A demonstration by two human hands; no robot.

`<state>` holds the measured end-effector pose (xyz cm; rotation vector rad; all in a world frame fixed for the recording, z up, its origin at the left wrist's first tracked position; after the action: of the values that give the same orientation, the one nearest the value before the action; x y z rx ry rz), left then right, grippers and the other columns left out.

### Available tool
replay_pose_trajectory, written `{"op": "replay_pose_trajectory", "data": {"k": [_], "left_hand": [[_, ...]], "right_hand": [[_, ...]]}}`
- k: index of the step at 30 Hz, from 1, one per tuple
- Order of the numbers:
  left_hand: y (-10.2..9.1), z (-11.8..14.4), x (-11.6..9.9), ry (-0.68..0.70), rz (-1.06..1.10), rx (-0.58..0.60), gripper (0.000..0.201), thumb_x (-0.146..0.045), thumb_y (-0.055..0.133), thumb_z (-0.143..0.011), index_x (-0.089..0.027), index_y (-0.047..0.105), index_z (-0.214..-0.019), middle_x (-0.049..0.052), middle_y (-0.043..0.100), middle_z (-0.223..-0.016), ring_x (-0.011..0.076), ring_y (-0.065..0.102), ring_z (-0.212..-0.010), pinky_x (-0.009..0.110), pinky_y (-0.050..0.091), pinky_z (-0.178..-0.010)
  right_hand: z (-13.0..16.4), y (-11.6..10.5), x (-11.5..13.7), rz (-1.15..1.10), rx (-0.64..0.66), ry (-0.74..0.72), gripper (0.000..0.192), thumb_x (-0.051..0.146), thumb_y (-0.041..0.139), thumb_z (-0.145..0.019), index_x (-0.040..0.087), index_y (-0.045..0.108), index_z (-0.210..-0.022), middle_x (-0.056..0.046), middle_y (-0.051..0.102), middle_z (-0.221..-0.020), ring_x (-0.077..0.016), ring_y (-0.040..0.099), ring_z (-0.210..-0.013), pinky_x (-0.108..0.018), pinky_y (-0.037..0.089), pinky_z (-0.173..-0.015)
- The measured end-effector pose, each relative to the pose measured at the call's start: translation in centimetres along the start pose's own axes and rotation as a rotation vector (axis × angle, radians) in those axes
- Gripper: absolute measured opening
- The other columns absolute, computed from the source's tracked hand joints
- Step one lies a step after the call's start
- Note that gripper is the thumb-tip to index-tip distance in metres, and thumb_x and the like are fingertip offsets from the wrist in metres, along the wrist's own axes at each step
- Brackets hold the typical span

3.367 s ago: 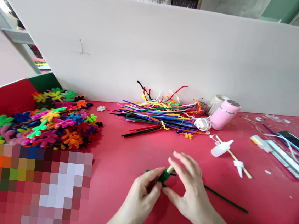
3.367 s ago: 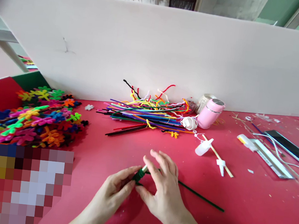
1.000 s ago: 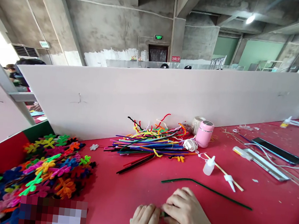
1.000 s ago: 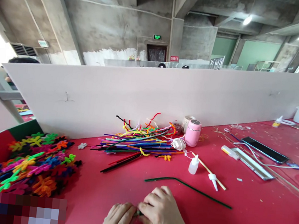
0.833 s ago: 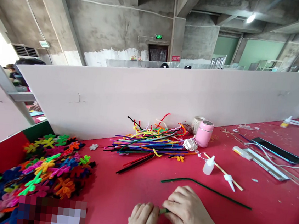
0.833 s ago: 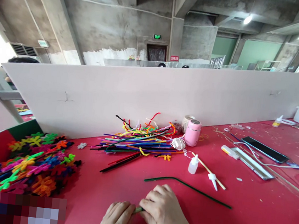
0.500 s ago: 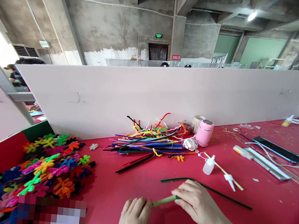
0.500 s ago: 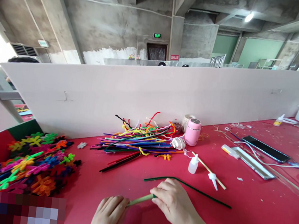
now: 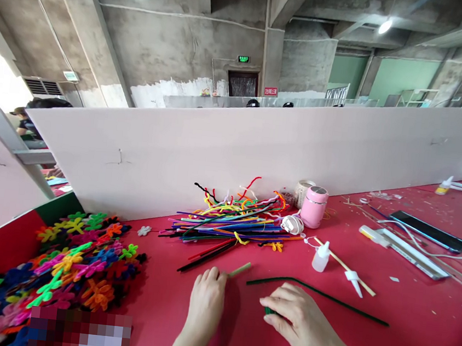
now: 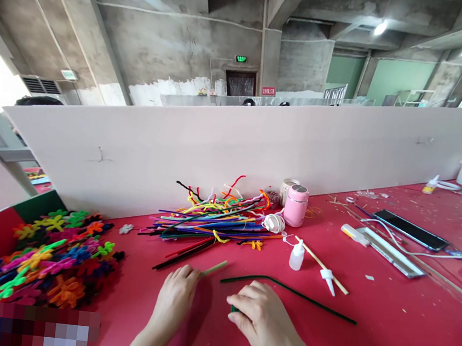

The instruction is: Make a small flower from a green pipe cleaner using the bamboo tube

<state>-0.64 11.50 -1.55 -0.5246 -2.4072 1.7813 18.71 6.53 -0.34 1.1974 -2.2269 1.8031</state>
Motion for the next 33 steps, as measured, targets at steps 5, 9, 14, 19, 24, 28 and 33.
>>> {"op": "replay_pose_trajectory", "data": {"k": [5,9,14,19,24,28,33], "left_hand": [[-0.6,1.4,-1.0,0.062,0.225,-0.068,0.025,-0.013,0.043,-0.078,-0.018,0.063,-0.092,0.009,0.061,-0.092,0.0211,0.057,-0.082,0.035,0.044,-0.072],[-2.3,3.8,-2.5,-0.05,0.761,0.017,0.018,-0.023,0.046,-0.079,-0.017,0.063,-0.078,0.006,0.061,-0.073,0.0172,0.057,-0.07,0.028,0.046,-0.066],[-2.7,5.6,-2.9,-0.32,1.239,0.254,0.022,-0.033,0.057,-0.073,-0.013,0.063,-0.078,0.005,0.063,-0.07,0.0156,0.054,-0.066,0.025,0.044,-0.062],[-2.1,6.2,-2.4,-0.422,1.637,0.356,0.024,-0.032,0.065,-0.068,-0.011,0.064,-0.081,0.005,0.062,-0.073,0.0111,0.052,-0.062,0.022,0.042,-0.059],[-0.9,7.1,-1.9,-0.435,1.862,0.386,0.017,-0.026,0.067,-0.069,-0.012,0.064,-0.078,0.002,0.059,-0.069,0.0081,0.05,-0.057,0.021,0.041,-0.054],[-0.4,7.7,-1.5,-0.455,1.937,0.375,0.016,-0.023,0.068,-0.068,-0.014,0.064,-0.081,0.002,0.058,-0.069,0.0068,0.049,-0.056,0.02,0.039,-0.054],[-0.4,7.8,-1.4,-0.506,1.955,0.361,0.022,-0.027,0.07,-0.064,-0.014,0.065,-0.081,0.002,0.059,-0.07,0.0073,0.049,-0.054,0.02,0.04,-0.051]], "right_hand": [[-0.1,0.0,0.2,-0.01,0.021,0.002,0.016,0.023,0.05,-0.085,0.019,0.063,-0.092,-0.004,0.063,-0.075,-0.0172,0.054,-0.071,-0.028,0.041,-0.066],[0.1,0.3,0.7,-0.059,0.039,-0.014,0.018,0.025,0.048,-0.086,0.018,0.062,-0.093,-0.004,0.063,-0.076,-0.0174,0.054,-0.071,-0.028,0.04,-0.066],[-0.1,0.2,2.5,-0.154,0.095,-0.069,0.02,0.025,0.049,-0.085,0.019,0.06,-0.101,-0.004,0.065,-0.081,-0.0175,0.054,-0.074,-0.028,0.041,-0.069],[-1.0,-0.3,4.3,-0.141,0.194,-0.079,0.031,0.027,0.051,-0.083,0.02,0.053,-0.114,-0.005,0.066,-0.093,-0.0186,0.056,-0.079,-0.031,0.041,-0.076],[-1.3,-0.3,4.7,-0.235,0.308,0.066,0.06,0.024,0.057,-0.078,0.02,0.032,-0.131,-0.002,0.066,-0.085,-0.0177,0.058,-0.08,-0.028,0.042,-0.075],[-1.5,0.2,4.7,-0.35,0.362,0.118,0.064,0.024,0.056,-0.077,0.022,0.026,-0.134,0.002,0.065,-0.074,-0.0146,0.058,-0.069,-0.023,0.041,-0.067],[-2.0,1.3,4.3,-0.439,0.439,0.168,0.069,0.03,0.058,-0.076,0.023,0.023,-0.135,0.006,0.052,-0.06,-0.0098,0.047,-0.052,-0.018,0.031,-0.047]]}}
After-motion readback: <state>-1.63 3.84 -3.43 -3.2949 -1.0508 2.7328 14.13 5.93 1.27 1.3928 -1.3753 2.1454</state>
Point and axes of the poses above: each hand's wrist, its own z-axis away from the middle knuckle, its own y-axis out of the palm, x = y × z, the point moved 1 cm from there along -z, towards the middle knuckle
